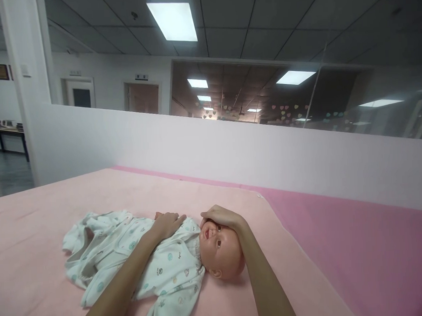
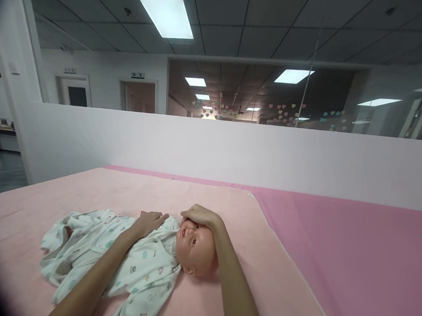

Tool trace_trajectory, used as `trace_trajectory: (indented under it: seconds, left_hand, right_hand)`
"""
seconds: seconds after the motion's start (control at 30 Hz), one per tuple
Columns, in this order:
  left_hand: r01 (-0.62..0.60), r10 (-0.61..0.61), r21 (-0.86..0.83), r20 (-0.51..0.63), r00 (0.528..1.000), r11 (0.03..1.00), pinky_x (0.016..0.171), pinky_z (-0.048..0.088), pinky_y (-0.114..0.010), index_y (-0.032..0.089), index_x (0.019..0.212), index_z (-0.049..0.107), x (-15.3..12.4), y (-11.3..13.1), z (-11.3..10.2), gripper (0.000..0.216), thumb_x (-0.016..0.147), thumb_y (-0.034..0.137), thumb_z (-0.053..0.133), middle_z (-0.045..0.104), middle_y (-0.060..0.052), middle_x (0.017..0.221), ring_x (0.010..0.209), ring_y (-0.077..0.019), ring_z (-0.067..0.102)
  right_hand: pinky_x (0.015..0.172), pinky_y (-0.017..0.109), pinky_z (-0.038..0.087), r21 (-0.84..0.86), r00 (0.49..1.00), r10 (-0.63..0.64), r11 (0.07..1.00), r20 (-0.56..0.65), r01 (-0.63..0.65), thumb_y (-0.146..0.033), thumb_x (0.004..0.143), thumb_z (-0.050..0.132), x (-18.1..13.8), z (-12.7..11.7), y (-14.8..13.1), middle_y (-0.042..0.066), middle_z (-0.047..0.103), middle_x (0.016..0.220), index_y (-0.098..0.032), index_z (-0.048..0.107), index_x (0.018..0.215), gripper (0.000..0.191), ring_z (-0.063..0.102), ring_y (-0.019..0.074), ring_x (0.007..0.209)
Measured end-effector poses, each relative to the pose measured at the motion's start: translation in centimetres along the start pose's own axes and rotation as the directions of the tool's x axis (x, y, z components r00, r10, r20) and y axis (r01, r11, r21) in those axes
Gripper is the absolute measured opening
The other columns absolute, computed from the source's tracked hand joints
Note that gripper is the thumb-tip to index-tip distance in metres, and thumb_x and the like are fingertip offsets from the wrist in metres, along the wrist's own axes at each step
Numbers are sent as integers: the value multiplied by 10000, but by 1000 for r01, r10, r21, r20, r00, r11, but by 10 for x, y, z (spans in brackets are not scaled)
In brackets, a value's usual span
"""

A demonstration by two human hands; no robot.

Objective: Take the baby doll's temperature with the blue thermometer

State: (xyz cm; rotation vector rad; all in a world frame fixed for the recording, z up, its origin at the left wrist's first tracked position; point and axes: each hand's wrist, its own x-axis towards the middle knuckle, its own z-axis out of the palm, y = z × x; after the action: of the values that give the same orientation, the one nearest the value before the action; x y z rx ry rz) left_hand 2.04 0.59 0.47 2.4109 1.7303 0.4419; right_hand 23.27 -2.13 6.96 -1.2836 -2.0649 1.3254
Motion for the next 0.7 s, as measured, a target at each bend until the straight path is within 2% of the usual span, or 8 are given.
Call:
trace_trajectory:
  seconds: [0.2, 0.33, 0.53, 0.63, 0.7]
  left_hand:
    - [2, -2, 3, 2, 1000, 1000, 846, 321, -459, 159, 729, 601, 1, -2, 1, 563, 861, 510, 182, 688, -142, 885, 857, -294, 611]
    - [-8, 8, 13, -16, 1000, 1000, 842, 332, -440, 153, 758, 615, 3, -3, 3, 575, 866, 503, 172, 688, -149, 903, 893, -300, 609]
    - [11, -10, 17, -23, 1000, 1000, 863, 315, -450, 164, 774, 627, 4, -4, 6, 578, 867, 514, 176, 691, -139, 914, 919, -297, 608]
    - [-1, 1, 24, -18, 1000, 1000, 854, 318, -459, 161, 791, 629, 5, -5, 7, 586, 868, 514, 167, 688, -146, 917, 918, -306, 605]
    - [-6, 6, 29, -18, 1000, 1000, 848, 322, -452, 160, 803, 630, 5, -5, 7, 586, 870, 510, 164, 686, -149, 923, 919, -307, 604]
  right_hand:
    - [646, 253, 421, 54, 999, -23, 998, -24, 24, -379, 749, 550, -2, 0, 1, 58, 686, 667, -94, 701, 702, 326, 582, 151, 663]
    - [770, 284, 449, 141, 995, -63, 987, -75, 73, -437, 762, 538, -3, -2, 4, 100, 693, 836, -97, 696, 786, 376, 621, 174, 802]
    - [901, 309, 417, 205, 981, -110, 969, -158, 141, -493, 750, 550, 3, -10, 9, 136, 663, 991, -89, 679, 868, 440, 605, 186, 950]
    - [897, 297, 411, 195, 982, -102, 972, -159, 132, -493, 743, 559, 1, -10, 10, 122, 669, 978, -98, 683, 853, 429, 602, 183, 951]
    - [852, 296, 423, 172, 989, -80, 980, -125, 101, -477, 739, 567, -2, -9, 9, 106, 687, 894, -95, 692, 819, 410, 612, 187, 895]
